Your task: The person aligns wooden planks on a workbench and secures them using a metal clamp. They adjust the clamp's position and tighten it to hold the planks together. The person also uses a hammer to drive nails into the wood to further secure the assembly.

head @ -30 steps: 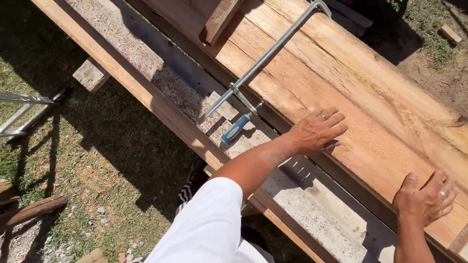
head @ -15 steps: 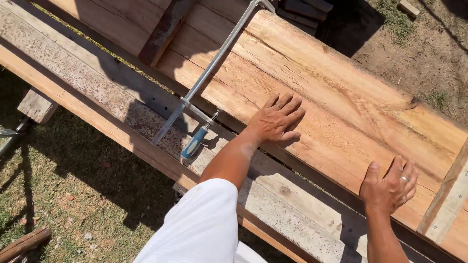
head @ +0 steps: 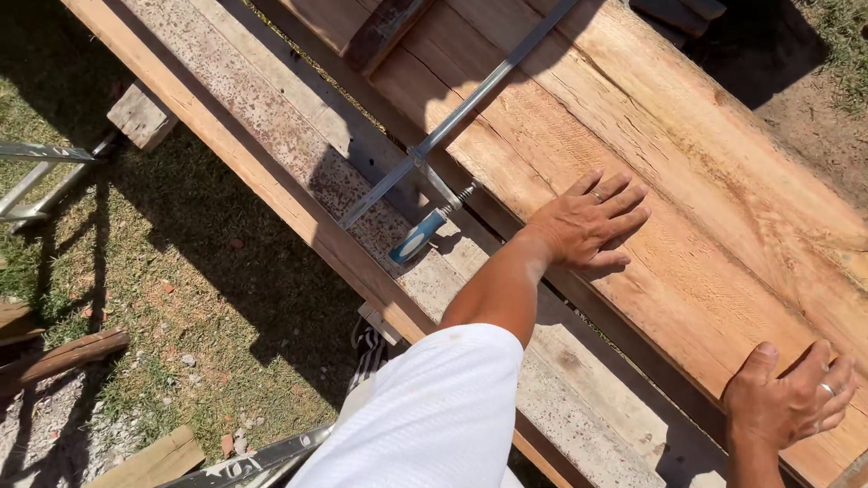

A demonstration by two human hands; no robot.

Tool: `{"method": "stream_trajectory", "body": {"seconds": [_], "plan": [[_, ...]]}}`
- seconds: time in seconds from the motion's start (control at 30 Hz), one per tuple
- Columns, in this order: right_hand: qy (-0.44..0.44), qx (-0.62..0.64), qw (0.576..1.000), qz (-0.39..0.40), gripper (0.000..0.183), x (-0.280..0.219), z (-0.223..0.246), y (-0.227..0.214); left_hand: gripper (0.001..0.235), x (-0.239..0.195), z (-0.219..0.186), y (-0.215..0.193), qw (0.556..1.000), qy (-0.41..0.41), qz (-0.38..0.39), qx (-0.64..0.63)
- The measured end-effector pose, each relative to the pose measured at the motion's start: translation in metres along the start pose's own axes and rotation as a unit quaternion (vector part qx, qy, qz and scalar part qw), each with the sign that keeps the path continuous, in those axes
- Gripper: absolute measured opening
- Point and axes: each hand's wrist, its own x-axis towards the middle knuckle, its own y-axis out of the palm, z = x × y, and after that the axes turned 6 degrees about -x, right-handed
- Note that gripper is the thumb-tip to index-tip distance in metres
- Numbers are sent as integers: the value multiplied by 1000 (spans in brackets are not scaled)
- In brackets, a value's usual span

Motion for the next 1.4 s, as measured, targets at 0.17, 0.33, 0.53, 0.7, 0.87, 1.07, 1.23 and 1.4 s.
{"method": "stream_trajectory", "body": {"seconds": [0.17, 0.33, 0.53, 0.7, 0.87, 1.07, 1.23, 1.4], "plan": [[-25, -15, 999, -22, 54, -2, -6, 5, 79, 0, 0, -5, 1000, 3, 24, -17], [-42, -40, 997, -57, 55, -1, -13, 15, 79, 1, 0, -9, 1000, -1, -2, 29], [47, -40, 998, 21, 54, -2, 9, -6, 80, -1, 1, -4, 1000, 1, -7, 13], [3, -96, 995, -19, 55, -5, -17, 14, 79, -2, -3, -9, 1000, -3, 0, 11], [3, -85, 996, -1, 56, -5, -23, 17, 80, -2, -6, -10, 999, -8, 33, 11], [17, -70, 997, 0, 57, -1, -13, 11, 79, 0, -2, -8, 1000, 3, 6, 21], [26, -53, 998, 15, 57, -1, -10, 10, 79, -1, -2, -6, 1000, 2, -6, 24], [8, -63, 998, -2, 56, -1, -11, 10, 77, -2, -1, 0, 999, 2, -31, 23]]}}
